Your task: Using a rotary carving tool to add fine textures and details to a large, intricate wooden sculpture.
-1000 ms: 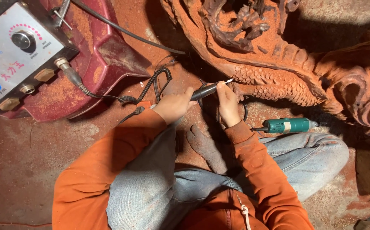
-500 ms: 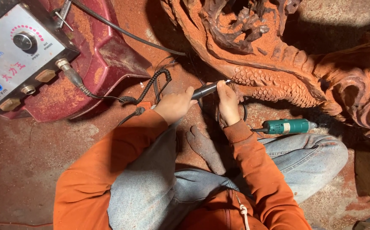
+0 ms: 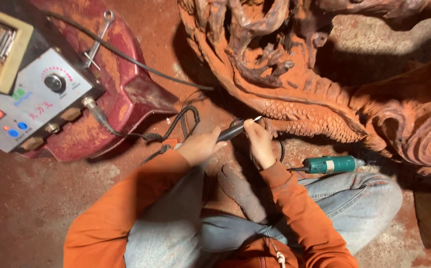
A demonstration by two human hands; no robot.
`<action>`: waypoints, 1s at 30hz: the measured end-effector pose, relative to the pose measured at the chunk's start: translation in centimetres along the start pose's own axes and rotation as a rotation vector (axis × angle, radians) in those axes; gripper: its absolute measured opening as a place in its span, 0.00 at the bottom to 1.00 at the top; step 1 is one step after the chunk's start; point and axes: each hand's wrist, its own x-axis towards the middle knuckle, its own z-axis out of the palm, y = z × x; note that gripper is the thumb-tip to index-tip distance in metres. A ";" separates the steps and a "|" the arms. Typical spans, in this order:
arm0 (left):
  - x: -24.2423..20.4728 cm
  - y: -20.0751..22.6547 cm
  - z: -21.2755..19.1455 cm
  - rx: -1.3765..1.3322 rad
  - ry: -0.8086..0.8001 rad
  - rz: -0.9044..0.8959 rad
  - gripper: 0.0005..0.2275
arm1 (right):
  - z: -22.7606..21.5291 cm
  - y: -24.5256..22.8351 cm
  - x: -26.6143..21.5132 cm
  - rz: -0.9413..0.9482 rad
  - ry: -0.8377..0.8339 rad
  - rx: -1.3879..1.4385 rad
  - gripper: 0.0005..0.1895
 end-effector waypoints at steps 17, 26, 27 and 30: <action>-1.1 6.0 -4.1 -0.032 -0.034 -0.208 0.16 | -0.3 -6.2 -0.3 -0.168 -0.008 0.184 0.17; -0.9 7.1 -3.7 0.010 0.019 -0.259 0.17 | 0.5 -6.3 -0.2 -0.173 0.014 0.275 0.17; -0.9 7.2 -3.5 0.015 0.038 -0.264 0.17 | 0.6 -6.5 -0.2 -0.168 0.017 0.295 0.17; -0.9 7.2 -3.8 -0.043 0.025 -0.266 0.18 | 0.5 -6.0 0.0 -0.172 0.004 0.305 0.17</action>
